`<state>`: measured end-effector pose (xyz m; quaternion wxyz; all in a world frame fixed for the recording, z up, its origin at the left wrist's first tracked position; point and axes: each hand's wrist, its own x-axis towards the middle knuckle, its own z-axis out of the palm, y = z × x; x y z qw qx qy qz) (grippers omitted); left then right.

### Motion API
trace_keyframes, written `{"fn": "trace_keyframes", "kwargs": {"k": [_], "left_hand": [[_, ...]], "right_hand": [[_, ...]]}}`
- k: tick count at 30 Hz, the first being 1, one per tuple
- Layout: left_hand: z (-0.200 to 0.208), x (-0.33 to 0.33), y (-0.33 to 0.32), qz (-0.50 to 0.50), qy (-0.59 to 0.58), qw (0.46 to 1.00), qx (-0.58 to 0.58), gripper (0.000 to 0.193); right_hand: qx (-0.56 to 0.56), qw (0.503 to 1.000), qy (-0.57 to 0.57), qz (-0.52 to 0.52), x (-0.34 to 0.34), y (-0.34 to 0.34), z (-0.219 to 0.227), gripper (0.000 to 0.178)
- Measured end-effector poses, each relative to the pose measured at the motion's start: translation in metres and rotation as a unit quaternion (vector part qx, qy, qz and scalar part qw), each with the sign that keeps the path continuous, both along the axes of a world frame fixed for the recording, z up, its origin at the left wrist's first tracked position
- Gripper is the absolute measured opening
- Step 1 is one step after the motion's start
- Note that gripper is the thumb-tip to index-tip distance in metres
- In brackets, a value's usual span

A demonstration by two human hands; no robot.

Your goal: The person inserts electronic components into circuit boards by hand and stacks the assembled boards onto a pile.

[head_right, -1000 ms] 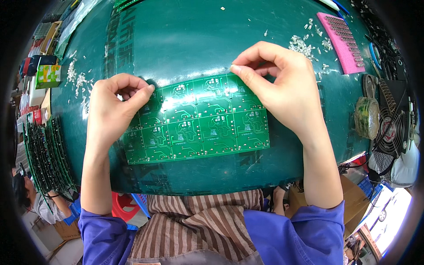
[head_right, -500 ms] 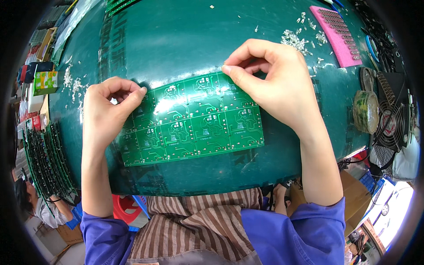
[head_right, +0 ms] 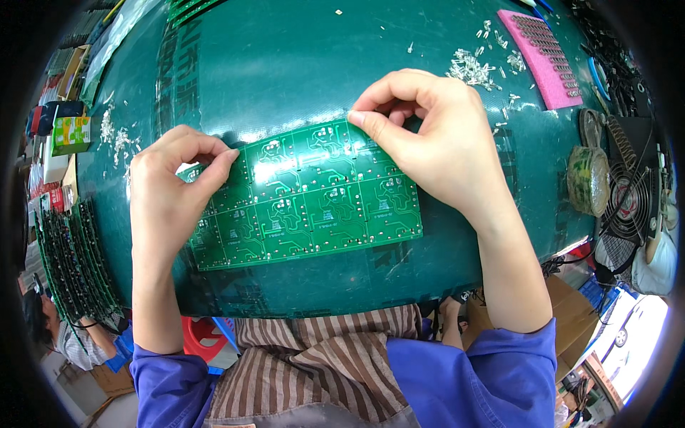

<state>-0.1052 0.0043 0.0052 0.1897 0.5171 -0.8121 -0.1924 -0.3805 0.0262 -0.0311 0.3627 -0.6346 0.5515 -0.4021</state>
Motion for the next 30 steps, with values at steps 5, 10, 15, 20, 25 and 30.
{"fn": "trace_keyframes", "kwargs": {"k": [5, 10, 15, 20, 25, 30], "left_hand": [[0.001, 0.003, -0.002, -0.069, -0.036, 0.995, -0.061, 0.007], [-0.001, 0.004, -0.002, -0.067, -0.022, 0.997, -0.043, 0.006], [-0.005, 0.008, 0.0, -0.082, 0.002, 0.994, -0.073, 0.006], [-0.003, 0.011, -0.001, -0.093, -0.014, 0.993, -0.077, 0.007], [-0.001, 0.013, 0.0, -0.102, -0.047, 0.988, -0.103, 0.009], [-0.004, 0.023, 0.002, -0.076, -0.029, 0.992, -0.096, 0.015]], "right_hand": [[-0.044, 0.997, 0.06, -0.007, 0.011, 0.002, 0.001, 0.007], [-0.074, 0.992, 0.105, 0.001, 0.018, 0.001, 0.001, 0.008], [-0.058, 0.993, 0.107, 0.001, 0.019, 0.001, 0.003, 0.008], [-0.054, 0.993, 0.109, 0.006, 0.018, 0.0, 0.002, 0.007], [-0.047, 0.993, 0.105, 0.004, 0.021, 0.0, 0.004, 0.007], [-0.049, 0.994, 0.093, 0.014, 0.024, -0.001, 0.005, 0.006]]}}
